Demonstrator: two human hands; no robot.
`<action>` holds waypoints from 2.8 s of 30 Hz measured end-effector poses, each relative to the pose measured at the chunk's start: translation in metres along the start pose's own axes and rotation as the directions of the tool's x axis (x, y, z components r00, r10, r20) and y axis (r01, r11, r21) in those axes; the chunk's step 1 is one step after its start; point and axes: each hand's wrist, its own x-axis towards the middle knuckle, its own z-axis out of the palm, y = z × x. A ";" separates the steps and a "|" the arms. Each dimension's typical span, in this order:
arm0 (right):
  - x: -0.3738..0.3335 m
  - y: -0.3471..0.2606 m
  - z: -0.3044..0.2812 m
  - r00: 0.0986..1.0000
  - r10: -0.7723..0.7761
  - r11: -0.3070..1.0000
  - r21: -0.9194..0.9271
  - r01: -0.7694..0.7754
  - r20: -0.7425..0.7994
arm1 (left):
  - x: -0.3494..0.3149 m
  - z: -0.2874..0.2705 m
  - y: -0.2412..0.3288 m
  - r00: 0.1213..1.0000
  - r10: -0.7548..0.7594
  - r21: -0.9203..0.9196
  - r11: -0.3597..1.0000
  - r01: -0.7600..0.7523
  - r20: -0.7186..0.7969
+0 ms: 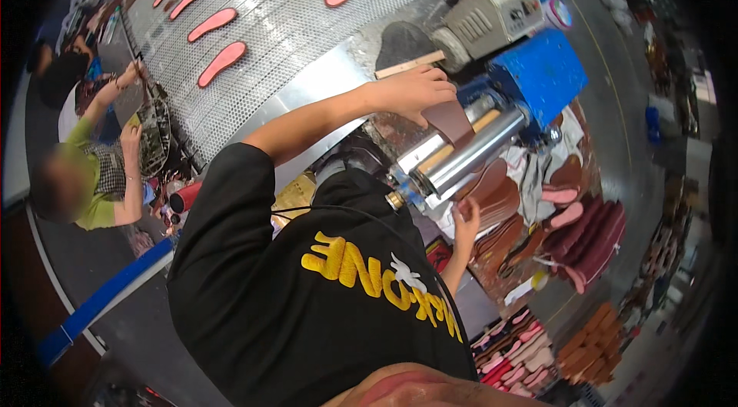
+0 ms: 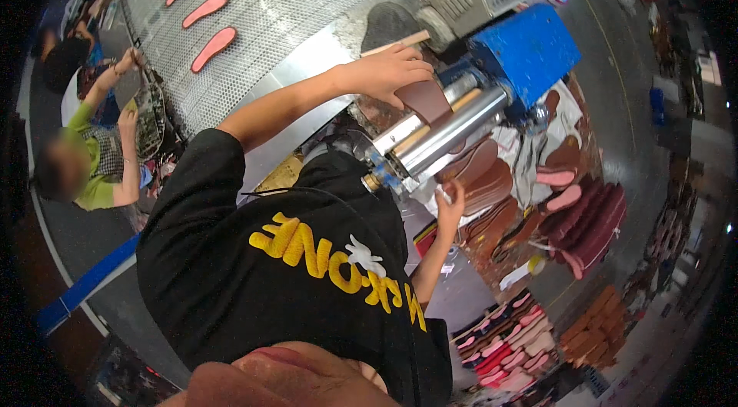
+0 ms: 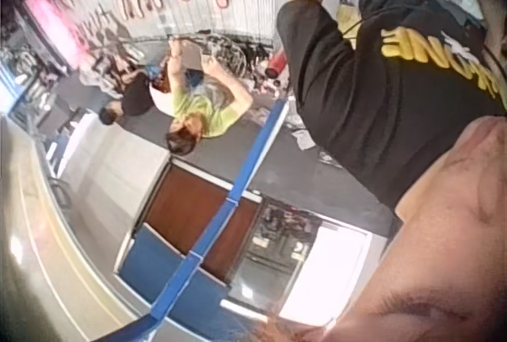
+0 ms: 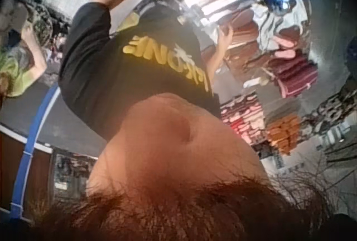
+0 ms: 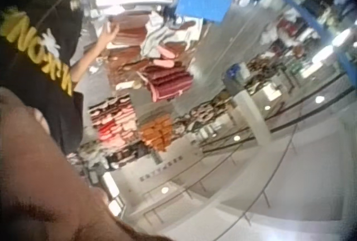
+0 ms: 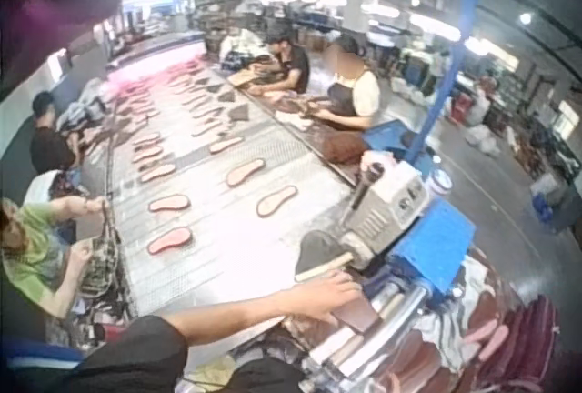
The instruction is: Apply adhesive or primer to shoe sole components using a roller machine and place them on a conveyor belt.
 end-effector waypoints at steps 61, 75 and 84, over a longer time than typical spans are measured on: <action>0.073 0.055 -0.090 0.942 0.186 0.982 0.066 -0.174 -0.278 | -0.370 0.053 -0.077 0.372 -0.919 -0.126 0.387 0.913 -0.129; 0.239 0.156 -0.254 0.689 0.054 0.948 -0.179 -0.262 -0.723 | -0.315 0.181 0.160 0.172 -0.817 -0.437 -0.106 0.893 0.550; 0.279 0.151 -0.275 0.667 0.661 0.729 0.503 -0.464 -0.342 | -0.246 0.223 0.255 -0.560 -0.783 -0.562 -0.601 0.568 0.272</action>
